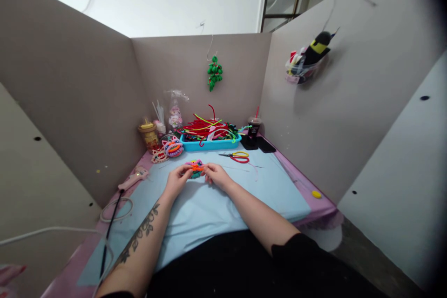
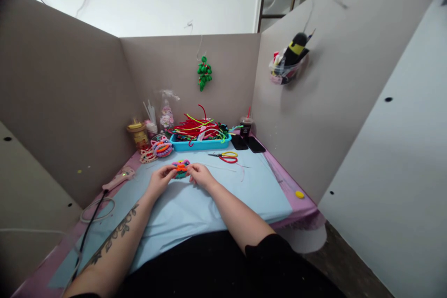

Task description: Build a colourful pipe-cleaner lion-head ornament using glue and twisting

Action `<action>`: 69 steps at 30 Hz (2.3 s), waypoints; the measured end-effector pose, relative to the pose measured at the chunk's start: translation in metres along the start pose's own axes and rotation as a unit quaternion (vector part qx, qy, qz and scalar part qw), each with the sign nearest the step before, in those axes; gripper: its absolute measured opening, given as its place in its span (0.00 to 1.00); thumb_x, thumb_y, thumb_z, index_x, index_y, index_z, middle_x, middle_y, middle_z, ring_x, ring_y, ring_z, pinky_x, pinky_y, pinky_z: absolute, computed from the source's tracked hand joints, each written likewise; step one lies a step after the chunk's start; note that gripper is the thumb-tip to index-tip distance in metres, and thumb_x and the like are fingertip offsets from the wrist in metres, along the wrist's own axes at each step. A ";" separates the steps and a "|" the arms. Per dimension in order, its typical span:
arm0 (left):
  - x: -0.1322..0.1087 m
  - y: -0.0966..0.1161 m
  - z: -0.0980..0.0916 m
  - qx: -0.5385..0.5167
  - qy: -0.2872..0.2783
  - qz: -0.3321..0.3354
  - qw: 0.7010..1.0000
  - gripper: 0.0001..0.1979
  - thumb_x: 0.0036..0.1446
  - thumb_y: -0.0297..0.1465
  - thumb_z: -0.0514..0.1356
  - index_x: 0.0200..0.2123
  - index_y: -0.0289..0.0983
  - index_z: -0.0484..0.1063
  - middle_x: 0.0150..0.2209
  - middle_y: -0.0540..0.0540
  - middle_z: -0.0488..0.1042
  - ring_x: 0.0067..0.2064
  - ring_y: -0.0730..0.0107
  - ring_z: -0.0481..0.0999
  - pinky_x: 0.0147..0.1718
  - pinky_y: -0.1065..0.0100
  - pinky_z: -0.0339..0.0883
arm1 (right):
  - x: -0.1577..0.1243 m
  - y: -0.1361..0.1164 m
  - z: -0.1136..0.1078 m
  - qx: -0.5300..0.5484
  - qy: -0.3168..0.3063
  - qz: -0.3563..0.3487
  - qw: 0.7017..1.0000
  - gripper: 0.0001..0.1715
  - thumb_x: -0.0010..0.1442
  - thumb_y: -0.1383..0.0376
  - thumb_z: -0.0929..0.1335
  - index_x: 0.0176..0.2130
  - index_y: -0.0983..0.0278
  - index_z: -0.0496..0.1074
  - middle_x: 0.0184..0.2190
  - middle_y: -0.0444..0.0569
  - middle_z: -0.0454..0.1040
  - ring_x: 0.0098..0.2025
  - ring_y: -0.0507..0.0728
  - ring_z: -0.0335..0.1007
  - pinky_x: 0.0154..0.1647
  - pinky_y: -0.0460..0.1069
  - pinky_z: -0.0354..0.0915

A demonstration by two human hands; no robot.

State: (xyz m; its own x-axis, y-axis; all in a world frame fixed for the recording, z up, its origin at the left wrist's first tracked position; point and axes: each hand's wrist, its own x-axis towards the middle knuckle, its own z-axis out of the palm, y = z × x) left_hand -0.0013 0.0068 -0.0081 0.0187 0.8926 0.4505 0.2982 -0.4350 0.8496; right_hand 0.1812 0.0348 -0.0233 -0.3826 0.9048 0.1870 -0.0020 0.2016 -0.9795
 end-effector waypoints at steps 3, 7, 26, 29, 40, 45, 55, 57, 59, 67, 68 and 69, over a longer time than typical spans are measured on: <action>-0.001 0.001 0.002 0.011 -0.023 0.024 0.999 0.13 0.53 0.37 0.60 0.36 0.34 0.75 0.33 0.43 0.78 0.34 0.65 0.77 0.32 0.66 0.73 | -0.002 -0.001 0.004 0.021 -0.007 0.010 1.000 0.19 0.54 0.51 0.66 0.33 0.65 0.69 0.22 0.42 0.71 0.16 0.46 0.59 0.15 0.42 0.54; -0.004 -0.001 0.005 0.064 -0.033 0.096 0.993 0.14 0.54 0.36 0.59 0.42 0.35 0.73 0.41 0.41 0.77 0.41 0.63 0.77 0.34 0.66 0.74 | -0.004 -0.004 0.005 0.007 0.004 0.014 1.000 0.17 0.52 0.53 0.68 0.27 0.65 0.68 0.18 0.41 0.69 0.14 0.46 0.57 0.14 0.42 0.53; -0.004 -0.001 0.005 0.211 -0.012 0.162 0.964 0.09 0.56 0.33 0.56 0.35 0.39 0.76 0.35 0.44 0.79 0.37 0.64 0.77 0.40 0.64 0.70 | -0.005 -0.004 0.013 -0.003 0.008 -0.029 1.000 0.14 0.52 0.57 0.68 0.30 0.66 0.71 0.20 0.42 0.71 0.19 0.48 0.63 0.21 0.43 0.58; -0.005 0.000 0.005 0.206 -0.023 0.143 0.968 0.08 0.56 0.33 0.57 0.34 0.38 0.75 0.33 0.44 0.79 0.35 0.65 0.77 0.38 0.65 0.69 | -0.006 -0.003 0.013 -0.087 0.043 -0.075 0.992 0.09 0.54 0.61 0.67 0.30 0.65 0.72 0.21 0.42 0.70 0.22 0.49 0.64 0.25 0.44 0.61; -0.004 -0.003 0.007 0.179 -0.061 0.085 0.978 0.10 0.56 0.34 0.55 0.35 0.37 0.75 0.28 0.47 0.77 0.28 0.69 0.76 0.31 0.70 0.68 | -0.009 -0.003 0.008 -0.262 0.046 -0.200 0.943 0.09 0.57 0.66 0.65 0.37 0.63 0.74 0.33 0.49 0.76 0.35 0.55 0.70 0.39 0.48 0.63; -0.006 -0.006 0.005 0.176 -0.023 0.088 0.980 0.11 0.54 0.35 0.59 0.40 0.39 0.72 0.33 0.47 0.79 0.33 0.66 0.78 0.34 0.68 0.70 | -0.008 -0.004 0.013 -0.168 0.041 -0.160 0.972 0.11 0.56 0.63 0.67 0.40 0.62 0.75 0.35 0.49 0.77 0.35 0.55 0.71 0.39 0.49 0.65; -0.008 -0.004 0.004 0.233 -0.043 0.167 0.957 0.10 0.57 0.37 0.56 0.38 0.41 0.75 0.37 0.45 0.79 0.38 0.65 0.78 0.40 0.67 0.69 | -0.007 -0.009 0.011 -0.079 0.036 -0.064 0.994 0.07 0.53 0.65 0.65 0.28 0.64 0.72 0.22 0.42 0.70 0.23 0.49 0.63 0.27 0.44 0.62; -0.009 -0.001 0.004 0.239 -0.056 0.187 0.951 0.10 0.58 0.37 0.56 0.38 0.41 0.76 0.38 0.45 0.79 0.39 0.66 0.77 0.41 0.68 0.68 | -0.008 -0.009 0.012 -0.081 0.036 -0.059 0.994 0.07 0.53 0.65 0.65 0.27 0.65 0.71 0.21 0.42 0.69 0.23 0.49 0.63 0.26 0.44 0.61; -0.009 0.001 0.004 0.247 -0.053 0.192 0.948 0.10 0.58 0.37 0.56 0.37 0.41 0.76 0.37 0.45 0.79 0.38 0.66 0.77 0.41 0.68 0.69 | -0.008 -0.008 0.013 -0.083 0.037 -0.062 0.994 0.07 0.53 0.65 0.65 0.27 0.65 0.71 0.21 0.42 0.69 0.23 0.49 0.62 0.27 0.44 0.61; -0.008 0.001 0.004 0.223 -0.033 0.145 0.963 0.10 0.54 0.38 0.59 0.34 0.41 0.77 0.34 0.46 0.80 0.36 0.65 0.77 0.41 0.66 0.69 | -0.011 -0.011 0.012 -0.212 0.073 -0.164 0.960 0.07 0.56 0.66 0.65 0.30 0.63 0.73 0.28 0.46 0.74 0.33 0.53 0.67 0.38 0.48 0.62; -0.008 0.001 0.005 0.213 -0.034 0.134 0.967 0.10 0.54 0.38 0.59 0.33 0.40 0.77 0.33 0.46 0.80 0.34 0.66 0.77 0.40 0.67 0.70 | -0.011 -0.011 0.012 -0.233 0.072 -0.187 0.952 0.07 0.56 0.66 0.65 0.31 0.63 0.73 0.29 0.47 0.74 0.34 0.54 0.68 0.40 0.48 0.62; -0.007 0.002 0.005 0.200 -0.037 0.118 0.972 0.10 0.54 0.38 0.59 0.32 0.40 0.77 0.32 0.46 0.80 0.33 0.67 0.77 0.38 0.68 0.70 | -0.012 -0.011 0.011 -0.252 0.069 -0.209 0.942 0.07 0.57 0.66 0.64 0.32 0.63 0.73 0.30 0.48 0.74 0.35 0.55 0.68 0.41 0.49 0.62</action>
State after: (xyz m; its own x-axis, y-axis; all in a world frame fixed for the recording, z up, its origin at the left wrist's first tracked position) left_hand 0.0043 0.0000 -0.0113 0.1968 0.7861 0.5859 0.6244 -0.5612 0.5433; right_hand 0.1755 0.0177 -0.0158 -0.3227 0.7395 0.5907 0.3260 0.6728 -0.6642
